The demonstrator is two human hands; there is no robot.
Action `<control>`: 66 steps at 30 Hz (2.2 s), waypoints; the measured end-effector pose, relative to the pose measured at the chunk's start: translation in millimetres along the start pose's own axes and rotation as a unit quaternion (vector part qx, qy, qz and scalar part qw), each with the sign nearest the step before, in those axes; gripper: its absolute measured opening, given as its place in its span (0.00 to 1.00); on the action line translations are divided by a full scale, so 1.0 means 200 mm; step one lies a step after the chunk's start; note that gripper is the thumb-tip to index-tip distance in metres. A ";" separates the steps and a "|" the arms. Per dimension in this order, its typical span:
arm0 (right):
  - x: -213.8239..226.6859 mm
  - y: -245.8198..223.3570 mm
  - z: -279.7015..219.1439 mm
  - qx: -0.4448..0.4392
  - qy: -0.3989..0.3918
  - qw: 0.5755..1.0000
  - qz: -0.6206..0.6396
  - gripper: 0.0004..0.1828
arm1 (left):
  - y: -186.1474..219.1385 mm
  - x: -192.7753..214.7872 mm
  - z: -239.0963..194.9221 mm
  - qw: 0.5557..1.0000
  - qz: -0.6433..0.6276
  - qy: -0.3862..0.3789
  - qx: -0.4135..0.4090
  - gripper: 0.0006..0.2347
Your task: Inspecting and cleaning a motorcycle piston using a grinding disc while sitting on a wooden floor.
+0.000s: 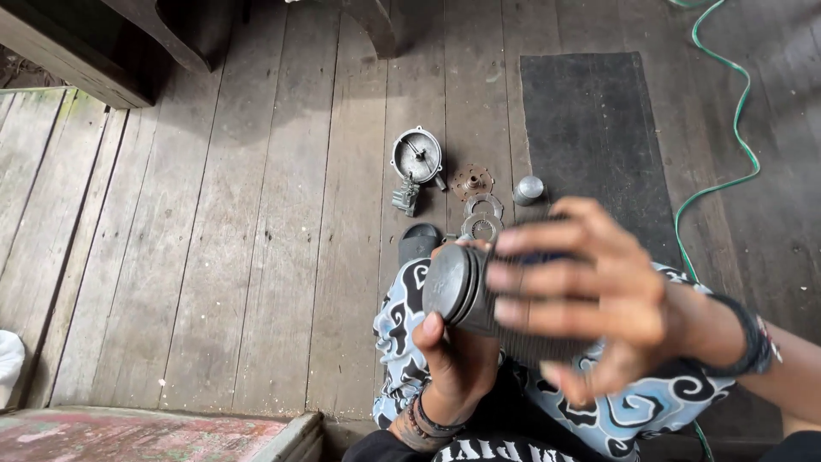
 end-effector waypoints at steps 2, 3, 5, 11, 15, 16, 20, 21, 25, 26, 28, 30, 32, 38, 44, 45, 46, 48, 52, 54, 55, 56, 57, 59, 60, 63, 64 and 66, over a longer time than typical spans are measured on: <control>-0.02 -0.05 0.00 0.025 -0.030 0.999 -0.006 0.24 | -0.01 0.00 0.02 1.000 -0.025 -0.004 0.010 0.31; -0.04 -0.08 0.00 0.049 -0.059 0.997 -0.010 0.20 | -0.01 0.00 0.02 0.999 -0.049 -0.008 0.022 0.31; -0.03 0.02 0.01 0.006 -0.030 1.000 -0.004 0.23 | -0.03 0.08 -0.03 0.999 -0.037 0.005 0.038 0.29; -0.05 -0.07 0.01 0.040 -0.031 0.999 -0.011 0.21 | -0.03 0.01 0.03 0.999 -0.039 -0.002 0.031 0.33; 0.01 0.06 0.01 -0.035 0.006 0.999 -0.023 0.25 | -0.05 0.06 -0.03 0.999 -0.029 0.004 0.036 0.30; 0.00 0.02 0.02 -0.031 0.004 0.999 -0.027 0.25 | -0.04 0.03 0.00 0.999 -0.033 0.001 0.033 0.30; -0.04 -0.07 0.00 0.039 -0.047 0.998 -0.021 0.20 | -0.01 -0.02 0.03 1.000 -0.019 -0.005 -0.003 0.31; -0.04 -0.05 0.01 0.028 -0.042 0.998 -0.022 0.21 | -0.01 -0.02 0.03 1.000 -0.012 -0.007 -0.004 0.32; -0.03 -0.02 0.00 -0.002 -0.007 0.999 -0.044 0.26 | -0.02 -0.02 0.04 1.000 0.001 -0.013 0.004 0.31; -0.04 -0.07 -0.01 0.026 -0.029 0.998 -0.043 0.22 | -0.02 -0.02 0.03 1.000 -0.010 -0.015 -0.007 0.31; -0.05 -0.06 -0.02 0.053 -0.050 0.997 -0.039 0.18 | -0.02 -0.02 0.02 1.000 -0.019 -0.015 -0.018 0.32; -0.02 0.07 -0.02 -0.016 -0.004 0.999 -0.052 0.26 | -0.04 0.01 0.01 1.000 -0.026 0.004 0.015 0.29; -0.04 0.00 -0.03 0.008 -0.010 0.999 -0.044 0.26 | -0.02 -0.02 0.02 1.000 -0.008 -0.001 -0.007 0.30; -0.05 0.02 -0.01 0.014 -0.015 0.999 -0.037 0.22 | -0.05 0.05 -0.02 0.999 -0.029 0.003 0.018 0.31; -0.07 -0.05 -0.01 0.057 -0.039 0.996 -0.055 0.21 | -0.03 -0.02 0.02 1.000 -0.020 -0.010 -0.010 0.31; -0.06 -0.02 0.00 0.043 -0.036 0.996 -0.069 0.22 | -0.02 -0.02 0.03 1.000 -0.020 -0.009 0.006 0.30; -0.06 0.00 -0.02 0.045 -0.036 0.996 -0.072 0.22 | -0.03 -0.01 0.02 1.000 -0.021 -0.012 0.005 0.30; -0.04 0.05 -0.04 -0.013 0.009 0.997 -0.071 0.27 | -0.05 0.02 0.01 1.000 -0.028 0.012 0.007 0.33; -0.07 -0.04 -0.05 0.057 -0.043 0.995 -0.077 0.19 | -0.03 -0.01 0.02 0.999 -0.026 -0.018 -0.029 0.32; -0.02 0.07 -0.04 -0.024 0.004 0.997 -0.077 0.26 | -0.04 0.00 0.02 1.000 -0.012 -0.011 -0.014 0.29; -0.03 0.03 -0.04 -0.023 0.005 0.997 -0.079 0.26 | -0.03 -0.01 0.02 1.000 -0.012 -0.014 -0.014 0.29; -0.04 -0.01 -0.04 0.020 -0.005 0.997 -0.080 0.24 | -0.03 -0.03 0.02 0.999 -0.005 -0.012 -0.034 0.31; -0.05 -0.04 -0.04 0.064 -0.015 0.995 -0.080 0.22 | -0.02 -0.05 0.03 0.998 0.002 -0.009 -0.054 0.33; -0.07 -0.05 -0.03 0.065 -0.025 0.995 -0.074 0.22 | -0.03 -0.03 0.03 0.999 -0.005 -0.004 -0.036 0.33; -0.08 -0.04 -0.02 0.068 -0.031 0.994 -0.074 0.21 | -0.03 -0.02 0.05 1.000 -0.012 -0.006 -0.018 0.33; -0.02 0.04 -0.03 -0.012 0.002 0.998 -0.059 0.27 | -0.04 -0.01 0.02 1.000 0.008 -0.002 0.003 0.35; -0.02 0.01 -0.03 -0.009 0.001 0.998 -0.059 0.27 | -0.05 -0.02 0.04 1.000 0.007 -0.003 0.000 0.35; -0.04 -0.10 -0.04 0.071 -0.041 0.993 -0.089 0.18 | -0.03 -0.04 0.04 0.997 0.018 -0.038 -0.057 0.30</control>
Point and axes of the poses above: each hand's wrist, its own z-axis towards the middle knuckle, its own x-axis out of the back of the hand, y = z × x, the point moved 3 cm from there along z, towards the middle knuckle, and after that the axes turned 12 degrees about -x, right-handed, at the moved point
